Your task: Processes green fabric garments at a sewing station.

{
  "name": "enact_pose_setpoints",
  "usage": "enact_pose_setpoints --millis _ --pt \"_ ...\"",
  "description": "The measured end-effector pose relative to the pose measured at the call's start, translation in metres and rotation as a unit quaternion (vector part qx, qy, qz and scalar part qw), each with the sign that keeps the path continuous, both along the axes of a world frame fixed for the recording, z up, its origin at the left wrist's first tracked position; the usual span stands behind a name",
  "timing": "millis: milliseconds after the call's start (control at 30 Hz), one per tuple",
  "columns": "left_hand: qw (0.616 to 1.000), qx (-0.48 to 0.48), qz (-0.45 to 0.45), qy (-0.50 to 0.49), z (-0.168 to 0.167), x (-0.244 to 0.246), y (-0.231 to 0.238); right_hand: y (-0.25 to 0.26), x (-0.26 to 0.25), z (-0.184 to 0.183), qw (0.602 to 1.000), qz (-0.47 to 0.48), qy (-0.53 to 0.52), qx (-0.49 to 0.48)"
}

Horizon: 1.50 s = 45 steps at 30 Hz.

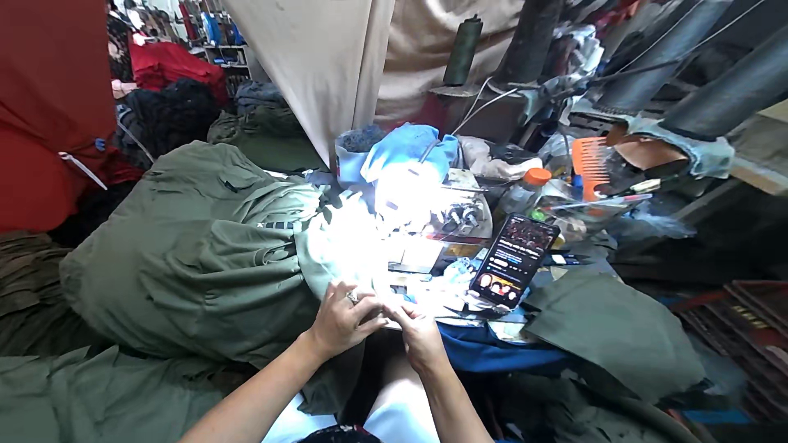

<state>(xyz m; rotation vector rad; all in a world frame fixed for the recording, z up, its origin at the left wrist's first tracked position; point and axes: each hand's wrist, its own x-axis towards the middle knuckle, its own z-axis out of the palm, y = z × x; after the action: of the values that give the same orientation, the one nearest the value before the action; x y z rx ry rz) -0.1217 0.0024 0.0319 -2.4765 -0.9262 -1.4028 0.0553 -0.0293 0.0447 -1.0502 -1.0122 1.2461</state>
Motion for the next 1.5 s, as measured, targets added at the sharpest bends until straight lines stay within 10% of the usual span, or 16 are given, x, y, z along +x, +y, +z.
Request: enact_pose_setpoints --millis 367,867,1200,1500 --pt "0.953 -0.123 0.152 0.232 0.032 0.013 0.039 -0.008 -0.023 -0.018 0.998 -0.033 -0.052 0.001" --pt "0.989 -0.029 0.086 0.116 0.042 0.007 0.083 0.105 -0.010 0.056 0.970 -0.009 -0.209 -0.122" --pt "0.890 -0.335 0.149 0.271 0.088 0.026 0.094 0.119 -0.008 0.031 0.983 -0.034 -0.153 -0.099" --pt "0.910 -0.292 0.182 0.233 0.082 0.025 0.087 0.085 -0.010 0.032 0.925 -0.179 -0.334 0.006"
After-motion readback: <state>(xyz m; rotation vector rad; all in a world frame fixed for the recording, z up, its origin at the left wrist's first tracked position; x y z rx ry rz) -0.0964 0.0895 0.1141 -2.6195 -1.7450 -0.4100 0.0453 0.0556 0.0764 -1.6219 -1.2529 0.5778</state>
